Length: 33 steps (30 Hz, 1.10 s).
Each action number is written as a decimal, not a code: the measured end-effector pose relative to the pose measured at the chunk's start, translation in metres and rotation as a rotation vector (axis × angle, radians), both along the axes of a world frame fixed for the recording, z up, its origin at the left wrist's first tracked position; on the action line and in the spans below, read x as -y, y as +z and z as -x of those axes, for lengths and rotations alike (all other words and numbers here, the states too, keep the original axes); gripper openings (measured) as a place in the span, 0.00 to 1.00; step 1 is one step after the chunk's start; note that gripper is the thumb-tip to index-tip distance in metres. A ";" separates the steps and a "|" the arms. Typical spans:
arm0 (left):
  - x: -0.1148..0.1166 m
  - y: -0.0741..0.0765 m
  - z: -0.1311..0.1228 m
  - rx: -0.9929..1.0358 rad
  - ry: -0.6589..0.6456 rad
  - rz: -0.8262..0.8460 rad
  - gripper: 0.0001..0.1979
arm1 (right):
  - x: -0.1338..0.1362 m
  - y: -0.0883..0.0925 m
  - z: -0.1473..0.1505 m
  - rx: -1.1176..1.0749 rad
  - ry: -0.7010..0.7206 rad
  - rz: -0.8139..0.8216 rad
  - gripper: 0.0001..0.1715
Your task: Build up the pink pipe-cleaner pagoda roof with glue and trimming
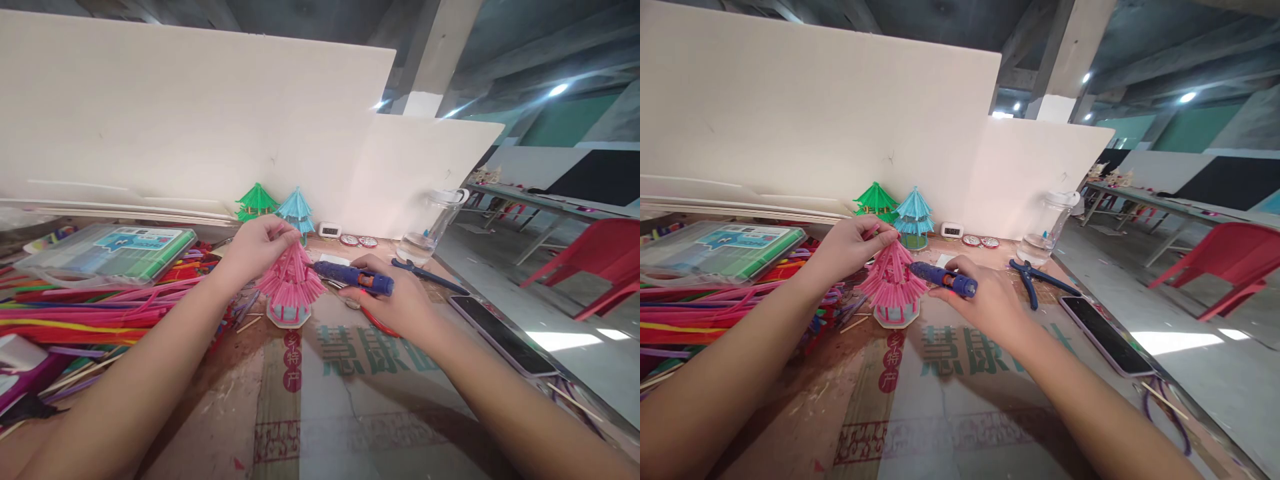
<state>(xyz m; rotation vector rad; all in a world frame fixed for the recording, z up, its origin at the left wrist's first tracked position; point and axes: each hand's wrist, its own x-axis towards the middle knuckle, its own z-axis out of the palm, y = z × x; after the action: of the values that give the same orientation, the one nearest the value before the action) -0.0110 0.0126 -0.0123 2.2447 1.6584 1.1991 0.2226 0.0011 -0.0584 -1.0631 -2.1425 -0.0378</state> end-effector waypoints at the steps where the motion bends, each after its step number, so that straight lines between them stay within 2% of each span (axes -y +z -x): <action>1: 0.000 0.000 0.000 0.003 0.001 0.004 0.15 | 0.000 0.000 0.000 0.001 0.000 -0.003 0.15; 33: 0.000 0.001 0.000 -0.003 -0.007 0.004 0.17 | 0.003 0.002 0.000 0.030 -0.008 -0.094 0.17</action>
<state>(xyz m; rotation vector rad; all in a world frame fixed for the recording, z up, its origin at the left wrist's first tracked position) -0.0113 0.0125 -0.0113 2.2496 1.6508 1.1898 0.2226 -0.0016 -0.0568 -1.0221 -2.1417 -0.1579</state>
